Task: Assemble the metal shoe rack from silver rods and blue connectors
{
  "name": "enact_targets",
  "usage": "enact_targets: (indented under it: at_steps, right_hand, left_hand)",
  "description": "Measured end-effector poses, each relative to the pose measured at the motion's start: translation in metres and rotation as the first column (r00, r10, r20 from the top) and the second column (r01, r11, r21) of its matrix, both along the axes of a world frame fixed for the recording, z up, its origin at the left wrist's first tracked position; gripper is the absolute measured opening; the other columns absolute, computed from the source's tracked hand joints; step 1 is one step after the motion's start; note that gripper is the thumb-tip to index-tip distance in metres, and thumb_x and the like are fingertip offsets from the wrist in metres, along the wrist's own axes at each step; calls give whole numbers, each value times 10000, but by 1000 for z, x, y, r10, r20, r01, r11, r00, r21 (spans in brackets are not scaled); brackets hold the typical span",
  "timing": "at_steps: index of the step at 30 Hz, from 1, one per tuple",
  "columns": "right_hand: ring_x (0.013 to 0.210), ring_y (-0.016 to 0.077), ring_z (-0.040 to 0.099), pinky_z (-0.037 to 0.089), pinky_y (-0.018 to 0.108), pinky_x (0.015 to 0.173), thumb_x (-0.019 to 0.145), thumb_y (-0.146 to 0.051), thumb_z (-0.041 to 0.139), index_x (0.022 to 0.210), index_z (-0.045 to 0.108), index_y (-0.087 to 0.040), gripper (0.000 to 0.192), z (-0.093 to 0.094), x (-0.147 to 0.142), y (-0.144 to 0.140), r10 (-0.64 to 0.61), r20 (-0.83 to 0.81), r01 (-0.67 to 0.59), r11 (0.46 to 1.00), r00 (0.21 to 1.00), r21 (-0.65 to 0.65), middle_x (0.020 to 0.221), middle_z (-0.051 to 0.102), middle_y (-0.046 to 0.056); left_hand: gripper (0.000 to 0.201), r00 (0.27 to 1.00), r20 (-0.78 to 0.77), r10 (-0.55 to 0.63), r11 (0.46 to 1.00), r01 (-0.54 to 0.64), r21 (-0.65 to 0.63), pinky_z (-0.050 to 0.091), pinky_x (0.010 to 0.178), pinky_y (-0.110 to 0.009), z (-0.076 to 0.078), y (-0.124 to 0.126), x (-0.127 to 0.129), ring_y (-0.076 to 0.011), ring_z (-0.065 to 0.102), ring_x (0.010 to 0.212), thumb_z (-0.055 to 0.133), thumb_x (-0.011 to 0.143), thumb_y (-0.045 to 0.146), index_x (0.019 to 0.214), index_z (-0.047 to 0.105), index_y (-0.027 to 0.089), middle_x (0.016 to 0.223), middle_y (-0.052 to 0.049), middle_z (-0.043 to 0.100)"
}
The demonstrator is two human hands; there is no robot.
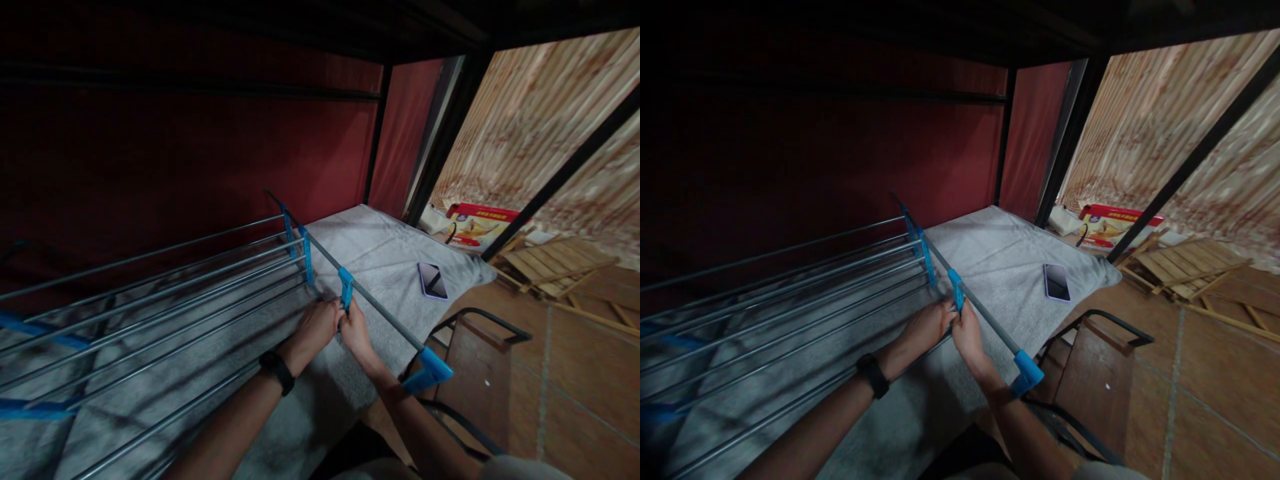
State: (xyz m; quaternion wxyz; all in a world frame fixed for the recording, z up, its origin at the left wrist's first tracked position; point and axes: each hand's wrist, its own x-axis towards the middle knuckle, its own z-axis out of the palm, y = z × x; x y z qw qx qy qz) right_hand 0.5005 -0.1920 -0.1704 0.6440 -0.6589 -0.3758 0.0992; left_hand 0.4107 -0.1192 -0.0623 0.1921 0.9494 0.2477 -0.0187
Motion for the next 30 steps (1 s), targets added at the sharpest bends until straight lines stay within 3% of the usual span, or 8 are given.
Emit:
enact_targets:
  at_steps: [9,15,26,30]
  right_hand:
    - [915,206,650,533,364,895,858,-180,436,1160,625,-202,357,-1,-11,2,-78,4,78,997,997,-20,1017,706,66]
    - [941,210,639,518,368,911,870,-190,436,1158,612,-201,338,3,-12,2,-47,-5,47,998,999,-29,1041,690,70]
    - [992,214,643,515,373,938,886,-186,447,1208,599,-202,357,4,-15,1,-50,20,50,998,999,-29,1092,688,77]
    - [927,203,636,518,350,871,906,-199,458,1189,593,-209,313,2,-19,1,-76,24,77,996,997,-43,1056,678,60]
  left_hand:
    - [303,996,75,50,993,-41,-109,519,858,-320,4,0,-2,-255,751,1024,498,1020,270,1223,706,185,1119,-151,796]
    - [338,993,92,77,988,-64,-139,523,889,-317,4,0,-3,-251,745,1054,518,1017,286,1298,685,201,1152,-143,793]
    - [282,982,166,87,979,-54,-194,519,924,-295,6,0,-2,-228,733,1078,539,990,226,1224,695,213,1157,-117,787]
    - [274,979,178,102,971,-59,-230,520,906,-298,6,1,-3,-230,732,1046,556,975,207,1217,684,209,1130,-111,787]
